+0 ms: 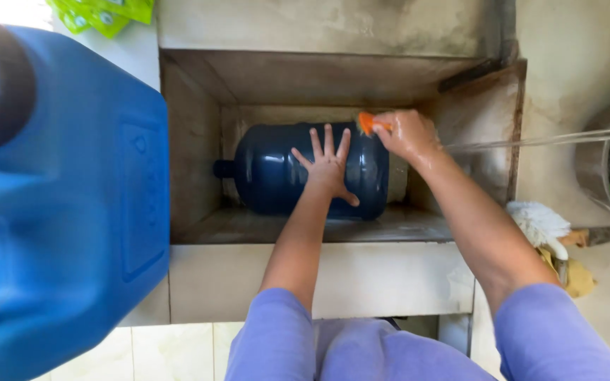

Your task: Scrubbing and rinsing a large blue plastic water container in a sink using a brush.

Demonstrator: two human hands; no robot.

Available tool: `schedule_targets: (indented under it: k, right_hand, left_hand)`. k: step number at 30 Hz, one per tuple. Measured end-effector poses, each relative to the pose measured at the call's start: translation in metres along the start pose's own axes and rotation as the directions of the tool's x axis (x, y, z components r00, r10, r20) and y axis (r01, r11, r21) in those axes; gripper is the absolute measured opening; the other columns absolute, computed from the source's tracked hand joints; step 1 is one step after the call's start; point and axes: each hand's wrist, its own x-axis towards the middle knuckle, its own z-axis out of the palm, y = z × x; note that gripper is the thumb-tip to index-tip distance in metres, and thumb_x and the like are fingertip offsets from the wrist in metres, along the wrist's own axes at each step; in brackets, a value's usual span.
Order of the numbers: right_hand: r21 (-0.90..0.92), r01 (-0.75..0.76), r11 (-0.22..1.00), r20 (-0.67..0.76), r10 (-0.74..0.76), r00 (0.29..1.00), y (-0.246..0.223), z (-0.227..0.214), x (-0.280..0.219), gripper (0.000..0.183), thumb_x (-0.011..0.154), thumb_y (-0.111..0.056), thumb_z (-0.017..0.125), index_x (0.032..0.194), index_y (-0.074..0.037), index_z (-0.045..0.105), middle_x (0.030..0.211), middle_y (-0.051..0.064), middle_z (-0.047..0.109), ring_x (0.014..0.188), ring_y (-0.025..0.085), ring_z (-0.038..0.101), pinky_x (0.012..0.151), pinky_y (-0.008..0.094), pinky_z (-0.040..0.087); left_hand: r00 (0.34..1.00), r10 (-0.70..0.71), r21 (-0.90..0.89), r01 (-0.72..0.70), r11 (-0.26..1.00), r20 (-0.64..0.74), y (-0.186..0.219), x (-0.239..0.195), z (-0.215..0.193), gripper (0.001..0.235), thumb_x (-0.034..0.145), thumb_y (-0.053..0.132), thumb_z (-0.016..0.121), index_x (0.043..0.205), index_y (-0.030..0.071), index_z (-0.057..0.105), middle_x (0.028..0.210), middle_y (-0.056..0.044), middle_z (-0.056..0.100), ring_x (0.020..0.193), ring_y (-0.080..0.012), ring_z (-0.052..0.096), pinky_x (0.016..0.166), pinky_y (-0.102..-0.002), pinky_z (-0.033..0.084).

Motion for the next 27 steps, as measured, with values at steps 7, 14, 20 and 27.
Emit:
schedule_targets:
  k: [7,14,20,27]
  right_hand:
    - [-0.222,-0.047,0.974,0.196,0.092,0.976,-0.039,-0.035,-0.069,0.032,0.094,-0.043,0.068,0.123,-0.034,0.077,0.097,0.010,0.077,0.086,0.036,0.074,0.078,0.048,0.059]
    - [-0.014,-0.127,0.992,0.001,0.127,0.992,-0.003,-0.009,-0.018,0.029,0.095,-0.040,0.068,0.119,-0.026,0.079,0.106,0.009,0.077,0.092,0.035,0.073,0.081,0.047,0.059]
    - [-0.027,0.009,1.000,0.121,-0.006,0.993,-0.033,-0.037,-0.054,0.029,0.088,-0.038,0.071,0.112,-0.025,0.080,0.108,0.005,0.078,0.091,0.034,0.074,0.082,0.049,0.058]
    - [0.039,-0.154,0.987,-0.002,0.154,0.988,-0.003,-0.003,-0.005,0.027,0.093,-0.038,0.069,0.113,-0.024,0.081,0.107,0.008,0.078,0.094,0.034,0.074,0.084,0.047,0.059]
  left_hand:
    - [1.000,-0.013,-0.007,0.013,1.000,0.004,-0.007,0.007,-0.004,0.176,0.035,0.061,0.103,0.164,0.026,-0.013,0.172,-0.018,-0.015,0.154,-0.0493,-0.020,0.105,-0.089,-0.001]
    - [1.000,-0.005,0.010,0.005,1.000,0.017,-0.005,0.008,0.003,0.175,0.035,0.065,0.101,0.164,0.027,-0.012,0.172,-0.019,-0.013,0.154,-0.0493,-0.020,0.105,-0.089,-0.002]
    - [1.000,-0.019,0.012,0.019,1.000,0.003,-0.006,0.010,0.004,0.177,0.033,0.065,0.101,0.164,0.028,-0.012,0.172,-0.017,-0.014,0.154,-0.0478,-0.020,0.105,-0.088,-0.004]
    - [1.000,-0.010,0.004,0.010,1.000,0.027,-0.007,0.009,0.006,0.176,0.034,0.065,0.102,0.164,0.028,-0.011,0.172,-0.018,-0.013,0.154,-0.0481,-0.021,0.105,-0.089,-0.004]
